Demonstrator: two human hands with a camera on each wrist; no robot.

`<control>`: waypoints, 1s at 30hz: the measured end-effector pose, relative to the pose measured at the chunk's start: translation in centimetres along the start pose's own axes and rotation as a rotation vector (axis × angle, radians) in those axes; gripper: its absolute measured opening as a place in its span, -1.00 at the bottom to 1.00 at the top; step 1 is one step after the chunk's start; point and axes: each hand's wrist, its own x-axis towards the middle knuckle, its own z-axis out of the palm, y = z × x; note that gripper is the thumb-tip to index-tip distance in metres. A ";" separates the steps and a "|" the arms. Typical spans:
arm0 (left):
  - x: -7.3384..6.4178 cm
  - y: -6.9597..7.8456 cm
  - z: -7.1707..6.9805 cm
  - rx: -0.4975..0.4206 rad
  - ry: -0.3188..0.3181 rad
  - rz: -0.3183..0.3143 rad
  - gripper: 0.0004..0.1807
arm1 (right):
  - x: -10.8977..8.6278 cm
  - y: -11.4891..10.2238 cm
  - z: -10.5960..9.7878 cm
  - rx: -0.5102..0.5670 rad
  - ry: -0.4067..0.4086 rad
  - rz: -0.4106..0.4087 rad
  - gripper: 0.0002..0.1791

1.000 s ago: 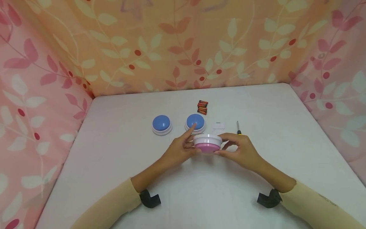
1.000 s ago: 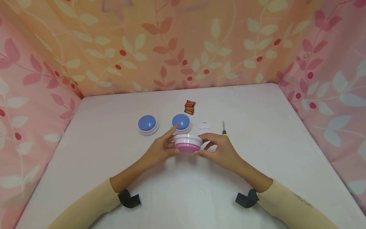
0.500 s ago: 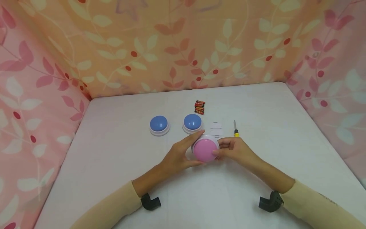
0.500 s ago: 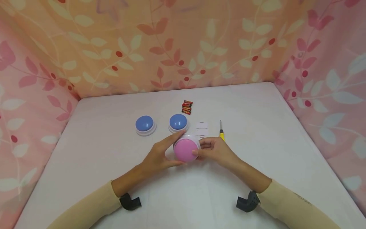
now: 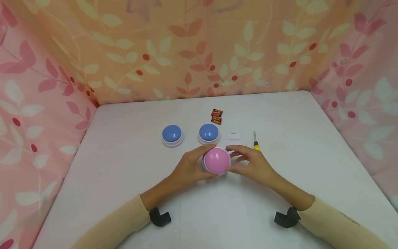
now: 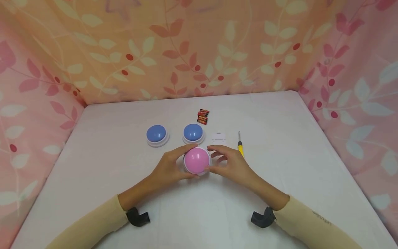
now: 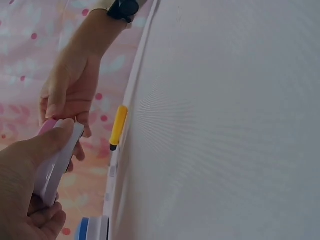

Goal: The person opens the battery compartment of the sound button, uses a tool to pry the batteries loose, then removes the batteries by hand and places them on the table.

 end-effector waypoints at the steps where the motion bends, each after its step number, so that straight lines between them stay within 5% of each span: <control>1: 0.0 -0.1 0.0 -0.007 0.000 -0.023 0.05 | 0.1 0.0 0.1 -0.055 0.012 -0.057 -0.23; 3: -0.1 -0.3 -0.1 -0.023 -0.004 -0.067 0.05 | 0.4 -0.1 0.4 -0.136 0.012 -0.154 -0.16; 6: -0.2 -0.6 -0.1 -0.038 -0.012 -0.121 0.05 | 1.0 -0.1 0.9 -0.207 -0.001 -0.196 -0.15; 14: -0.1 -1.2 0.1 0.008 -0.033 -0.220 0.03 | 2.1 0.5 1.4 -0.248 -0.007 -0.153 -0.27; 30: 0.3 -3.1 0.6 0.055 -0.042 -0.303 -0.03 | 3.6 1.9 2.1 -0.302 -0.060 -0.081 -0.35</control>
